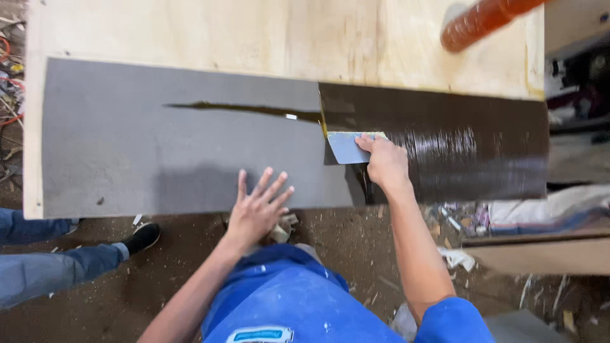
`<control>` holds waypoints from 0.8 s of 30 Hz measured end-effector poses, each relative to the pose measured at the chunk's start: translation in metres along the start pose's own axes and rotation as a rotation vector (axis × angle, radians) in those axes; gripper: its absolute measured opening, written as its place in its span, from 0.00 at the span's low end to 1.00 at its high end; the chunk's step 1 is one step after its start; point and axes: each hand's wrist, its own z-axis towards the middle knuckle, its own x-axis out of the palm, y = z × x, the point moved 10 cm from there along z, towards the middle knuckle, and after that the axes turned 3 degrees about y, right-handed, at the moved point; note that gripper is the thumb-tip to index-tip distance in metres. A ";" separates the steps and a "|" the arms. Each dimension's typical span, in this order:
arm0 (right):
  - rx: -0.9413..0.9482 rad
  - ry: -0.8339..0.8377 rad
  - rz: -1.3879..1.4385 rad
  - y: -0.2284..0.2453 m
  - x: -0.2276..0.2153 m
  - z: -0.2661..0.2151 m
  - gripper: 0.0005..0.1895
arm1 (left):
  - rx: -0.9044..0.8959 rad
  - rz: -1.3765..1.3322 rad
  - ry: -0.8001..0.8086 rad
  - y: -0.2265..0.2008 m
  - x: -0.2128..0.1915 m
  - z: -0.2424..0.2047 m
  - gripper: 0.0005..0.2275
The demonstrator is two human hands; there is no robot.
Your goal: The person pours a brown liquid adhesive from a bottle onto a board and spreads it across the surface with a handheld scraper.
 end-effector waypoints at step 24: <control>-0.353 -0.171 0.808 0.048 -0.062 -0.179 0.42 | -0.019 0.153 0.022 0.043 -0.010 -0.038 0.35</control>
